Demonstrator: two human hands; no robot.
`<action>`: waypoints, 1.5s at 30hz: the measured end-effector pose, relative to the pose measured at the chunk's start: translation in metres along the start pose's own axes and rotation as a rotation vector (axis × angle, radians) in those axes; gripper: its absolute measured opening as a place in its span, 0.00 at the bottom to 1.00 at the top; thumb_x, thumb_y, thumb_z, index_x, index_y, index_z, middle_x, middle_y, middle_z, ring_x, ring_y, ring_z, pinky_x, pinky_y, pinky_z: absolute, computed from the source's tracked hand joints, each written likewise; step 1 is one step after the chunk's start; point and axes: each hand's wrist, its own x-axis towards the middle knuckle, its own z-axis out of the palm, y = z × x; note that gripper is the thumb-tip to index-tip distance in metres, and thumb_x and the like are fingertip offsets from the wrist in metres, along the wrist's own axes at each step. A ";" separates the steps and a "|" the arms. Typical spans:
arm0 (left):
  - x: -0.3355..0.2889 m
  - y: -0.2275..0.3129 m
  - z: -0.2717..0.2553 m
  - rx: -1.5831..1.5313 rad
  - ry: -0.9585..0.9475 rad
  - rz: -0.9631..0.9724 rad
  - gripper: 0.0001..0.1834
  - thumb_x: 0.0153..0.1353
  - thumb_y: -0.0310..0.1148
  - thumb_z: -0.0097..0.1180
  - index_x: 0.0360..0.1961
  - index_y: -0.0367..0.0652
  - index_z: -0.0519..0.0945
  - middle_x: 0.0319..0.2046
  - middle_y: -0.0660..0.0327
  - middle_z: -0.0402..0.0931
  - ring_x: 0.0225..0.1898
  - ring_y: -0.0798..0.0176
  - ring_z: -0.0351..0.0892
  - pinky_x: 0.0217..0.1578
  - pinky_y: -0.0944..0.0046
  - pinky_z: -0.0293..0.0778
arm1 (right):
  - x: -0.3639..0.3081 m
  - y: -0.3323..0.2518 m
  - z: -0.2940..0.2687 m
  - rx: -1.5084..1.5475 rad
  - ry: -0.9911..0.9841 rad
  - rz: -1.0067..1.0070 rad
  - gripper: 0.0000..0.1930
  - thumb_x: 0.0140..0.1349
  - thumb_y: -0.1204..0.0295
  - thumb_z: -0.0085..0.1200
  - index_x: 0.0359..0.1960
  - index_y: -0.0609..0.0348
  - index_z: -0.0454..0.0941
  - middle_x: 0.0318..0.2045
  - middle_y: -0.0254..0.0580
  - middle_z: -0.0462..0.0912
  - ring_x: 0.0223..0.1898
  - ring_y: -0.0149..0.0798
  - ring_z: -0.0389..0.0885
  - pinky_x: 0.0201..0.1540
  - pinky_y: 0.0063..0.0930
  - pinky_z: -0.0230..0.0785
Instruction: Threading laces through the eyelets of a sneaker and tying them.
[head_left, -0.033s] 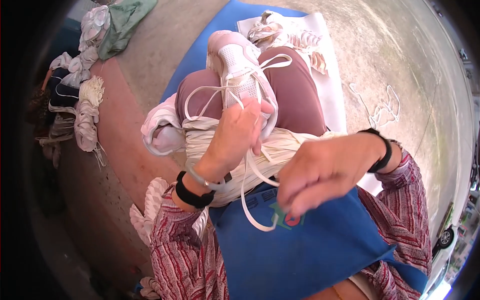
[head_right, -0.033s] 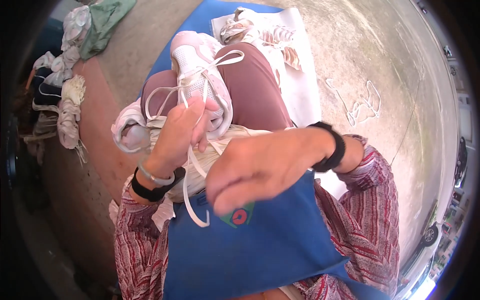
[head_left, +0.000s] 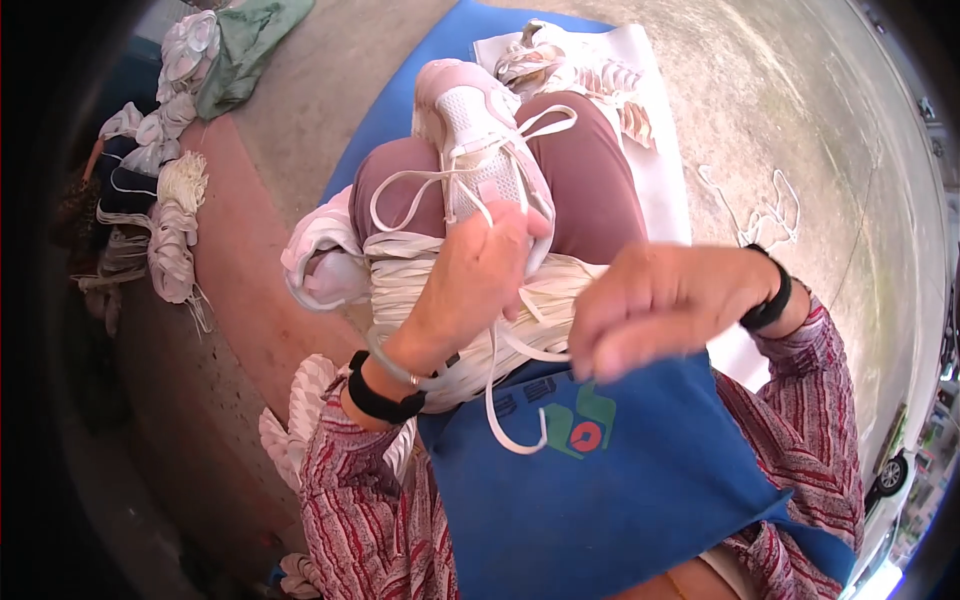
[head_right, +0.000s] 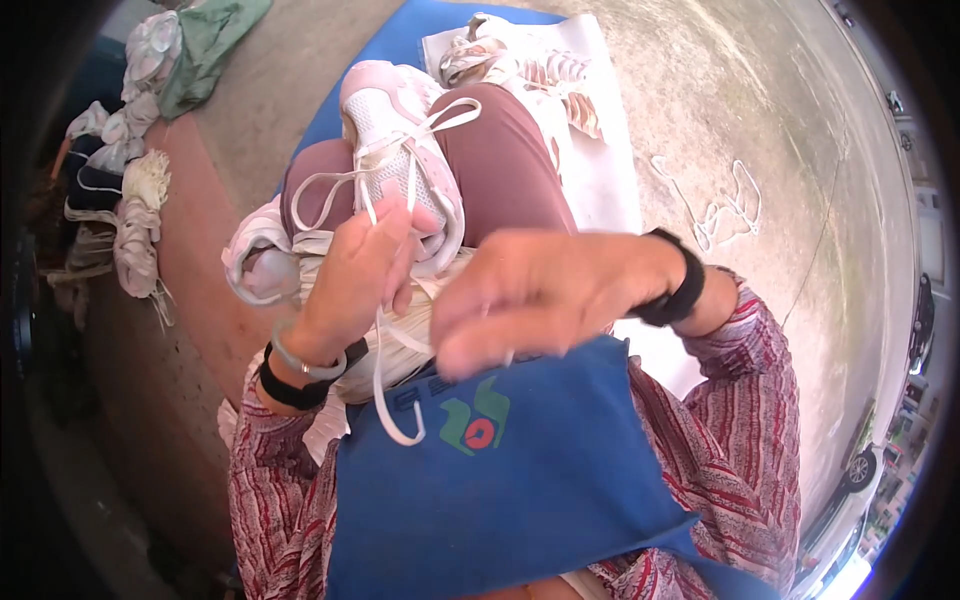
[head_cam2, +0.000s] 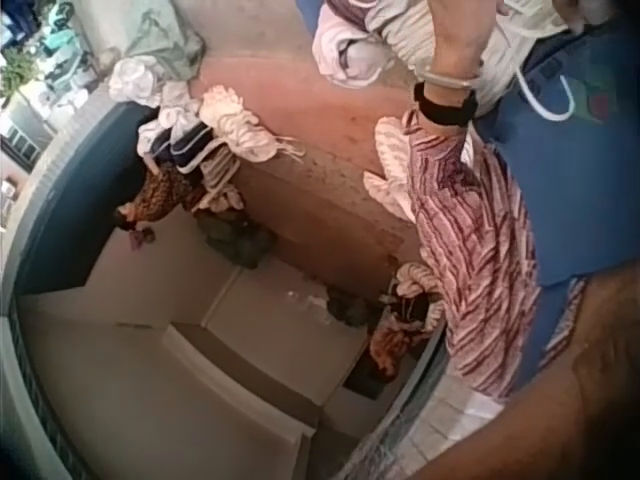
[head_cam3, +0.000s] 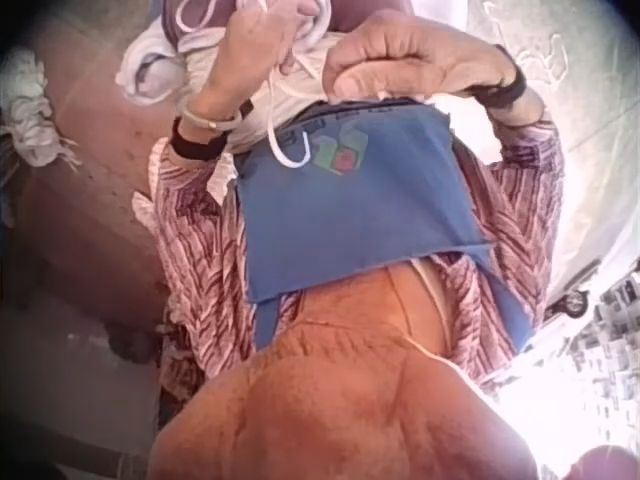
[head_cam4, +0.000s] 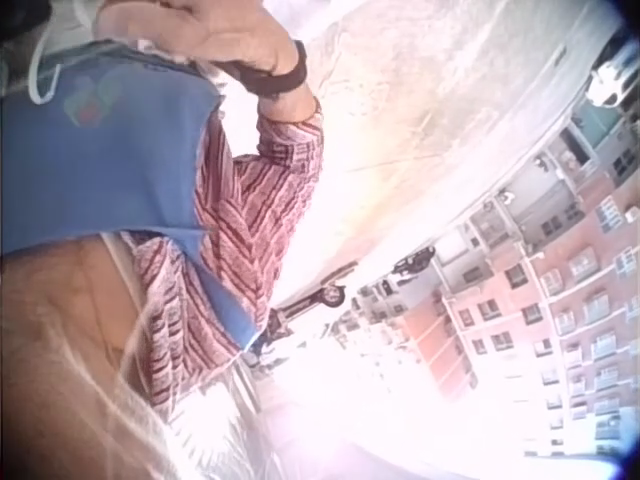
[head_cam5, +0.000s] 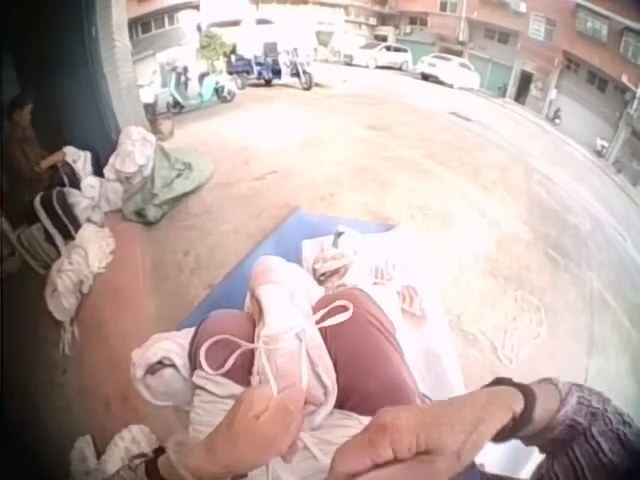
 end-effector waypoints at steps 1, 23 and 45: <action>-0.008 0.006 0.004 0.081 -0.080 0.010 0.19 0.73 0.37 0.38 0.39 0.33 0.76 0.17 0.61 0.67 0.16 0.69 0.68 0.17 0.67 0.65 | -0.012 -0.003 -0.009 -0.016 0.191 0.173 0.20 0.72 0.57 0.47 0.32 0.62 0.79 0.22 0.35 0.77 0.24 0.30 0.76 0.24 0.26 0.67; -0.017 -0.004 -0.026 0.219 0.093 0.103 0.08 0.63 0.31 0.57 0.38 0.35 0.79 0.30 0.58 0.81 0.33 0.67 0.78 0.35 0.65 0.74 | -0.023 0.019 -0.039 0.131 0.150 0.291 0.08 0.69 0.75 0.51 0.43 0.65 0.81 0.19 0.27 0.70 0.20 0.21 0.65 0.24 0.18 0.57; 0.045 -0.016 -0.042 0.806 0.468 0.603 0.05 0.64 0.25 0.53 0.39 0.36 0.76 0.32 0.50 0.77 0.34 0.50 0.77 0.37 0.57 0.72 | 0.007 0.032 -0.028 0.142 0.128 0.174 0.10 0.65 0.77 0.45 0.41 0.64 0.80 0.20 0.28 0.73 0.21 0.22 0.70 0.26 0.19 0.62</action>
